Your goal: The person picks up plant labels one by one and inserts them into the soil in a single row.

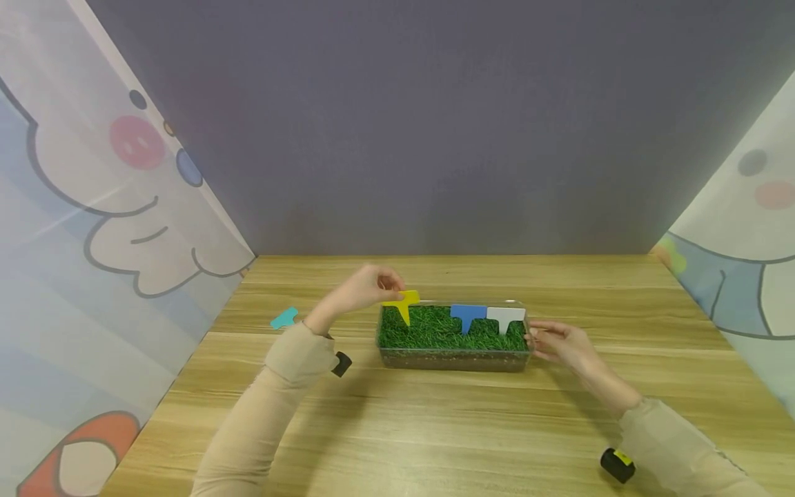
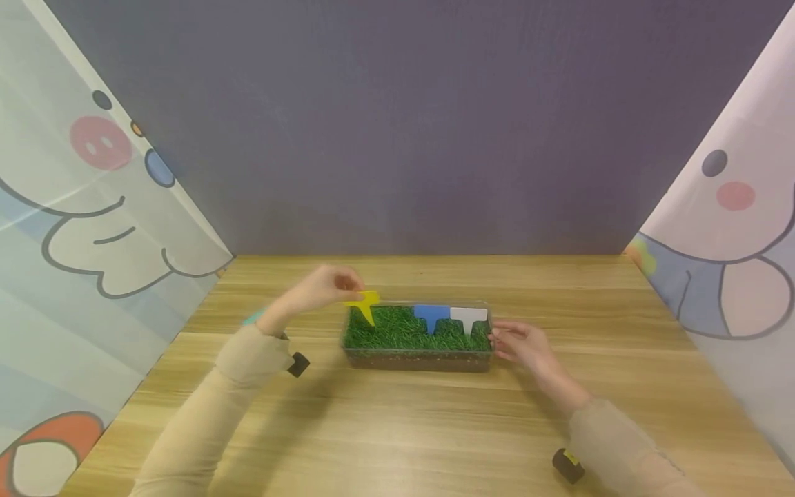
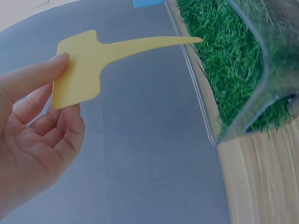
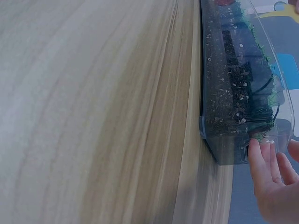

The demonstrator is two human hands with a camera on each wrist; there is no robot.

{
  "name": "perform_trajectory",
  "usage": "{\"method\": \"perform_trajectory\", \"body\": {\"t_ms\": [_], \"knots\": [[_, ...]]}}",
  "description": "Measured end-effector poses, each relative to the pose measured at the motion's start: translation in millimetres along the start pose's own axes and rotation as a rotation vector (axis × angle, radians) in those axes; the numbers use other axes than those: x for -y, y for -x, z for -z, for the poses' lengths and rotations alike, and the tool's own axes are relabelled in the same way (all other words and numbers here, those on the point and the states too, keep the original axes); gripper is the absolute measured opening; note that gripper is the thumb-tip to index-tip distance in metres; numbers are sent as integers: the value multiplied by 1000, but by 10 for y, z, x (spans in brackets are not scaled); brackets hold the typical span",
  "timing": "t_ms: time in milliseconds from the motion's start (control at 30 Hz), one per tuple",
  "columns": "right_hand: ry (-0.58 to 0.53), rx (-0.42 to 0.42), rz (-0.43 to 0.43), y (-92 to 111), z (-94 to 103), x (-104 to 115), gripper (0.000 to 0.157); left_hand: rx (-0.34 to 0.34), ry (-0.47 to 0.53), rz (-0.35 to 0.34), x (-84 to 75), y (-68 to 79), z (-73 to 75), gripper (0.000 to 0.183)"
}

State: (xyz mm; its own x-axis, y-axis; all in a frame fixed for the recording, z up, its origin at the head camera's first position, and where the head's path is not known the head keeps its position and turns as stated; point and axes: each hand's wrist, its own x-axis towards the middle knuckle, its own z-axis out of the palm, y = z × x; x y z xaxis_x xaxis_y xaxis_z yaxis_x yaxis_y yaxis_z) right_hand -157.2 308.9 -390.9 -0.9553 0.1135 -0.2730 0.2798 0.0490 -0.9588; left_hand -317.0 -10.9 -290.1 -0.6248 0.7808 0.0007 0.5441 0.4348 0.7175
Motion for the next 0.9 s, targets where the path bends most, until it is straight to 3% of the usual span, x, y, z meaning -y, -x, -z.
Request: {"method": "perform_trajectory", "body": {"t_ms": [400,900], "knots": [[1,-5,-15,-1,-2,3,53,20,-30,28,-75,-170,-126,12],[0,-2,-12,-5,-3,10,52,29,-96,-20,-96,-309,-298,8]]}}
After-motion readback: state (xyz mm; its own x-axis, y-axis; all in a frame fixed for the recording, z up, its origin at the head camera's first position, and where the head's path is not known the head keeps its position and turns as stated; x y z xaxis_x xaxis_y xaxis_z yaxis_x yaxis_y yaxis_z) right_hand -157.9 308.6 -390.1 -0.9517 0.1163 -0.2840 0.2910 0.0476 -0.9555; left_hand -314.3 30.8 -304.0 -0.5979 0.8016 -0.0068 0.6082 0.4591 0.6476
